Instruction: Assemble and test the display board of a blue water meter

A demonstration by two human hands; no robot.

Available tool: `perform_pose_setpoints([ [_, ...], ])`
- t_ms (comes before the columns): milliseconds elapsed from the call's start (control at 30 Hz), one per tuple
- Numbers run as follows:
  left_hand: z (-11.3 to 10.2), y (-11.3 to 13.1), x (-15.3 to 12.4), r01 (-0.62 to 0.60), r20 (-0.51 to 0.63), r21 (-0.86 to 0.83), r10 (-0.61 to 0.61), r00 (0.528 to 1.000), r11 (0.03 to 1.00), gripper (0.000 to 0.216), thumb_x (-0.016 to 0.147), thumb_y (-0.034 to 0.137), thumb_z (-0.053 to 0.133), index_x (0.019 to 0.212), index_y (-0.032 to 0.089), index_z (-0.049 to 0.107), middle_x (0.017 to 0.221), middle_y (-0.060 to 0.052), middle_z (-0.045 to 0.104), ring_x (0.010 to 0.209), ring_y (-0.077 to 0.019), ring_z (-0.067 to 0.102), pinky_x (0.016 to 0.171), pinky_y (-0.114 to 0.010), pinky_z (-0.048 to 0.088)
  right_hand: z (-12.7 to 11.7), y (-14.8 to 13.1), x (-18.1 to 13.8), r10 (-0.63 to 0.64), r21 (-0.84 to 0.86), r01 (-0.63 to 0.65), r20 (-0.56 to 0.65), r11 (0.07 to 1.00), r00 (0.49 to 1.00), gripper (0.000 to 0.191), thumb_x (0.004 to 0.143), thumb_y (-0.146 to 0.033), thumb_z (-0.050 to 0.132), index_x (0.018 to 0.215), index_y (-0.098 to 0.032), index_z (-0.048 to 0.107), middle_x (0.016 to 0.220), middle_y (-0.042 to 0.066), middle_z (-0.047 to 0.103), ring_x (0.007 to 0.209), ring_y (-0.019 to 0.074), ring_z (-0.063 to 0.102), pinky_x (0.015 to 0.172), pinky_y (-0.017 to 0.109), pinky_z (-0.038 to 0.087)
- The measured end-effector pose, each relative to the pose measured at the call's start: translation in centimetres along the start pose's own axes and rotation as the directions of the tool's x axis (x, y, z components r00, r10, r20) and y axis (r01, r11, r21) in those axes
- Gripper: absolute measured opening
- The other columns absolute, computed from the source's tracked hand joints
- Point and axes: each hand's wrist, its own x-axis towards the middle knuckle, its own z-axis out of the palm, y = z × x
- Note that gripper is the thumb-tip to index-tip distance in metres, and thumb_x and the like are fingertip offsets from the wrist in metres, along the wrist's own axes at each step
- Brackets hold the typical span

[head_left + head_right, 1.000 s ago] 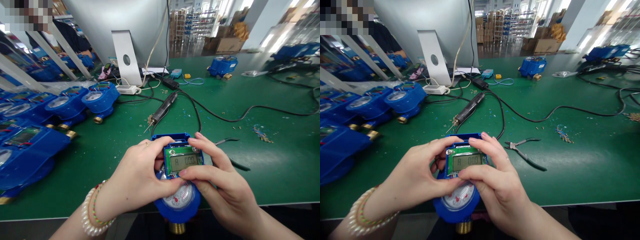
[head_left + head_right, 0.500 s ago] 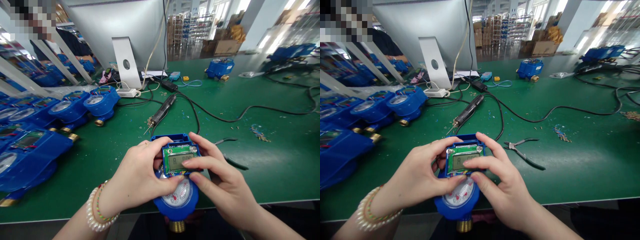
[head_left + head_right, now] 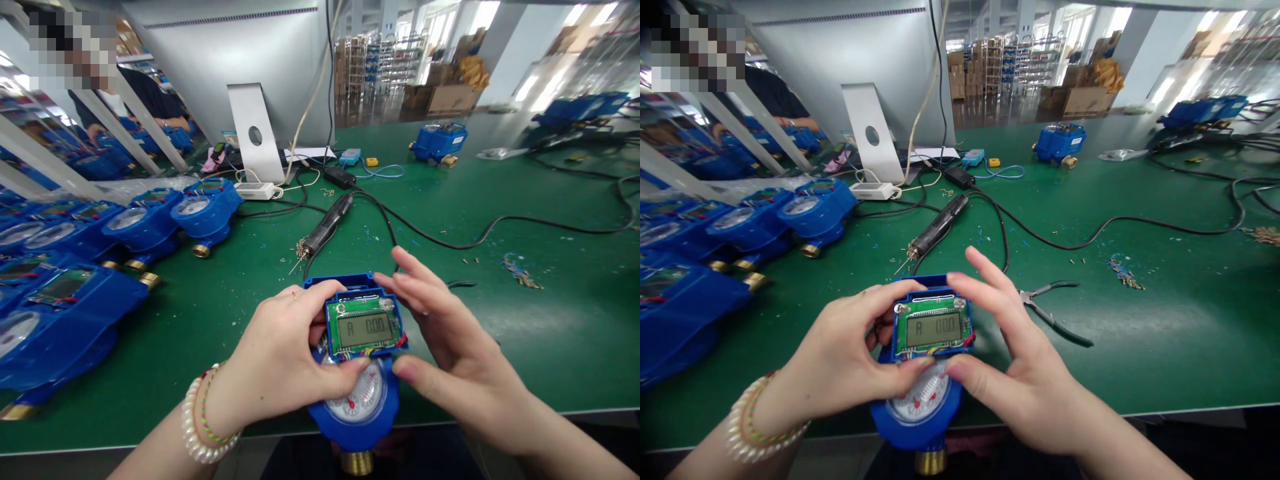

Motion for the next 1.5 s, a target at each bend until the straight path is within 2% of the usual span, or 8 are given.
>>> perform_pose_setpoints([
  [100, -0.2, -0.2, 0.2, -0.023, -0.04, -0.016, 0.023, 0.999, 1.0, 0.06, 0.062, 0.037, 0.073, 0.115, 0.018, 0.052, 0.084, 0.0, 0.063, 0.072, -0.016, 0.058, 0.066, -0.027, 0.048, -1.0, 0.0, 0.8, 0.015, -0.062, -0.01, 0.071, 0.998, 0.997, 0.06, 0.107, -0.044, 0.064, 0.149, -0.019, 0.029, 0.137, 0.008, 0.022, 0.125, 0.0281, 0.019, 0.111, 0.038, 0.019],
  [333, -0.7, -0.5, 1.1, -0.025, -0.058, -0.084, 0.021, 0.998, 0.996, 0.063, 0.058, 0.037, 0.075, 0.113, 0.013, 0.056, 0.077, -0.002, 0.062, 0.067, -0.0152, 0.055, 0.062, -0.027, 0.047, -1.7, -1.6, 4.3, -0.093, -0.307, 0.151, 0.195, 0.94, 0.976, 0.07, 0.108, -0.07, 0.049, 0.142, -0.01, 0.037, 0.128, 0.009, 0.035, 0.117, 0.024, 0.035, 0.103, 0.026, 0.031],
  [467, -0.7, -0.7, 1.8, -0.008, -0.09, -0.097, -0.001, 0.996, 0.995, 0.062, 0.055, 0.037, 0.075, 0.108, 0.01, 0.06, 0.072, -0.003, 0.059, 0.065, -0.0159, 0.054, 0.058, -0.027, 0.046, -1.4, -2.1, 6.4, -0.135, -0.362, 0.208, 0.215, 0.909, 0.967, 0.071, 0.102, -0.077, 0.053, 0.127, -0.01, 0.052, 0.117, 0.007, 0.046, 0.107, 0.0221, 0.044, 0.094, 0.023, 0.036],
  [600, -0.9, -1.1, 2.2, -0.04, -0.094, -0.094, 0.031, 0.995, 0.995, 0.057, 0.061, 0.04, 0.073, 0.105, 0.006, 0.06, 0.067, -0.003, 0.059, 0.052, -0.0123, 0.049, 0.056, -0.028, 0.044, -1.3, -1.9, 7.2, -0.026, -0.187, 0.064, 0.195, 0.98, 0.98, 0.05, 0.097, -0.051, 0.077, 0.118, -0.011, 0.058, 0.109, 0.004, 0.05, 0.097, 0.0199, 0.05, 0.084, 0.019, 0.042],
  [733, -1.0, -1.5, 2.3, -0.065, -0.099, -0.101, 0.055, 0.994, 0.993, 0.056, 0.063, 0.043, 0.073, 0.104, 0.007, 0.059, 0.066, -0.001, 0.058, 0.051, -0.011, 0.05, 0.06, -0.028, 0.044, -1.4, -1.6, 7.1, 0.041, -0.093, -0.024, 0.186, 0.995, 0.982, 0.042, 0.088, -0.03, 0.076, 0.121, -0.013, 0.058, 0.113, 0.005, 0.048, 0.1, 0.0226, 0.048, 0.086, 0.022, 0.043],
  [1067, -0.5, -1.8, 2.3, -0.132, -0.137, -0.151, 0.111, 0.984, 0.98, 0.065, 0.058, 0.049, 0.077, 0.104, 0.006, 0.059, 0.06, 0.003, 0.054, 0.056, -0.0128, 0.049, 0.064, -0.03, 0.038, -0.2, -2.9, 7.5, -0.018, -0.429, 0.105, 0.202, 0.897, 0.979, 0.041, 0.091, -0.039, 0.064, 0.122, -0.013, 0.055, 0.111, 0.002, 0.047, 0.099, 0.0183, 0.047, 0.084, 0.024, 0.039],
  [1267, -0.4, -2.2, 1.8, -0.131, -0.113, -0.171, 0.112, 0.987, 0.977, 0.055, 0.064, 0.046, 0.074, 0.104, 0.012, 0.058, 0.059, 0.006, 0.055, 0.053, -0.0106, 0.046, 0.065, -0.03, 0.038, 0.1, -3.0, 7.2, -0.044, -0.45, 0.127, 0.19, 0.884, 0.981, 0.031, 0.089, -0.033, 0.065, 0.115, -0.016, 0.059, 0.108, 0.001, 0.048, 0.096, 0.0193, 0.049, 0.081, 0.025, 0.04],
  [1500, -0.3, -2.5, 1.2, -0.087, -0.159, -0.196, 0.056, 0.986, 0.977, 0.066, 0.07, 0.038, 0.073, 0.123, 0.014, 0.043, 0.061, 0.009, 0.053, 0.055, -0.01, 0.048, 0.066, -0.027, 0.036, 0.3, -2.2, 7.2, -0.134, -0.486, 0.194, 0.156, 0.852, 0.979, 0.027, 0.093, -0.033, 0.062, 0.112, -0.016, 0.056, 0.107, 0.002, 0.049, 0.093, 0.0201, 0.05, 0.078, 0.025, 0.041],
])
